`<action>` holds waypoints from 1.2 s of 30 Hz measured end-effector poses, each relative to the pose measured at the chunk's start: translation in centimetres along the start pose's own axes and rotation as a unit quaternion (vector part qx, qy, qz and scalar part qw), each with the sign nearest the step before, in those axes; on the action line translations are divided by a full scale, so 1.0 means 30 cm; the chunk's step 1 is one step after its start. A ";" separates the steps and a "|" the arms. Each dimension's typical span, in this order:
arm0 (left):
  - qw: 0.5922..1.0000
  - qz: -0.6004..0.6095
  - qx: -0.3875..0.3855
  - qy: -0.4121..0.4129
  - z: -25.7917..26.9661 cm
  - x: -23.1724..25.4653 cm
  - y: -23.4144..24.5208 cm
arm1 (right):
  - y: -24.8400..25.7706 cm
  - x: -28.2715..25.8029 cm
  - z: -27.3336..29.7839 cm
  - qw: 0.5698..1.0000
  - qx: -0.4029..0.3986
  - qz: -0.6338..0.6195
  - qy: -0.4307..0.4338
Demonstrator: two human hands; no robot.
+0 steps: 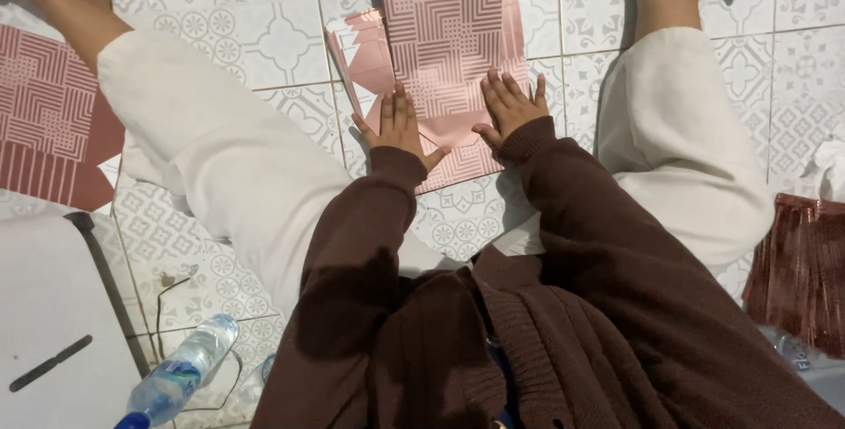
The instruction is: Folding a flat cardboard sheet into a box by following pre-scored lines and tucking in flaps.
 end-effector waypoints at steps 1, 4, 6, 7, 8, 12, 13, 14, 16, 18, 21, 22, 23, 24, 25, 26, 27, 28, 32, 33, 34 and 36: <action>1.000 0.006 0.012 -0.018 -0.002 0.002 0.010 | 0.003 -0.006 0.009 1.000 -0.002 0.005 0.003; 0.998 0.019 0.014 -0.054 -0.037 0.015 0.053 | 0.039 -0.019 -0.001 1.000 -0.009 0.017 0.001; 0.997 0.029 -0.002 -0.071 -0.062 0.021 0.032 | 0.038 -0.025 0.002 0.999 -0.021 0.024 -0.004; 0.997 0.041 -0.005 -0.061 -0.080 0.016 0.006 | 0.025 -0.024 -0.002 0.999 -0.038 0.037 -0.007; 0.997 0.052 -0.007 -0.050 -0.108 0.011 -0.012 | 0.015 -0.021 -0.018 0.997 -0.053 0.051 -0.010; 0.997 0.061 -0.014 -0.053 -0.115 0.011 -0.020 | 0.024 -0.123 -0.067 0.988 0.149 0.003 0.041; 0.998 0.047 -0.009 -0.047 -0.119 0.008 -0.034 | -0.005 -0.163 -0.096 0.975 0.205 0.006 0.086; 0.999 0.031 -0.002 -0.042 -0.132 0.002 -0.037 | -0.029 -0.203 -0.135 0.956 0.263 0.008 0.129; 0.999 0.034 -0.005 -0.039 -0.116 -0.001 -0.019 | -0.004 -0.249 -0.169 0.974 0.189 -0.006 0.125; 0.999 0.034 -0.008 -0.035 -0.103 -0.009 -0.002 | 0.030 -0.267 -0.192 0.986 0.115 -0.021 0.119; 0.996 0.071 -0.006 -0.051 -0.103 -0.004 0.027 | 0.094 -0.186 -0.233 0.996 0.051 -0.029 0.073; 0.996 0.075 -0.011 -0.051 -0.095 -0.003 0.033 | 0.105 -0.129 -0.251 0.999 0.037 -0.005 0.007; 0.995 0.079 -0.016 -0.051 -0.087 -0.001 0.036 | 0.116 -0.073 -0.269 0.998 0.023 0.018 -0.059; 0.996 0.078 -0.018 -0.050 -0.077 -0.003 0.037 | 0.116 -0.065 -0.259 0.998 0.021 0.016 -0.059; 0.995 0.081 -0.020 -0.050 -0.065 -0.004 0.038 | 0.114 -0.057 -0.248 0.998 0.004 -0.006 -0.064; 0.995 0.086 -0.015 -0.054 -0.077 0.007 0.053 | 0.125 -0.027 -0.257 0.997 -0.006 -0.023 -0.070; 0.995 0.086 -0.010 -0.057 -0.093 0.008 0.072 | 0.133 -0.023 -0.284 0.997 -0.001 -0.020 -0.071; 0.995 0.077 -0.016 -0.054 -0.082 0.011 0.069 | 0.126 -0.028 -0.275 0.996 -0.023 -0.014 -0.085; 0.998 0.021 -0.038 -0.048 -0.049 0.034 0.060 | 0.129 -0.070 -0.273 0.991 0.015 0.026 -0.133; 0.998 0.022 -0.032 -0.051 -0.036 0.052 0.076 | 0.197 -0.124 -0.275 0.990 0.021 0.030 -0.134; 0.996 -0.022 -0.076 -0.041 0.008 0.070 0.066 | 0.264 -0.201 -0.244 0.991 0.124 0.000 -0.045; 0.989 -0.063 -0.128 -0.031 0.052 0.077 0.006 | 0.245 -0.324 -0.227 0.974 0.217 -0.033 0.046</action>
Point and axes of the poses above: each hand's wrist, its own z-axis away from the middle knuckle, its own y-axis out of the back of the hand, x = y × z, the point moved 2 cm from there along -z, towards the middle knuckle, and after that the axes turned 10 degrees about z, right-handed, at the moved point
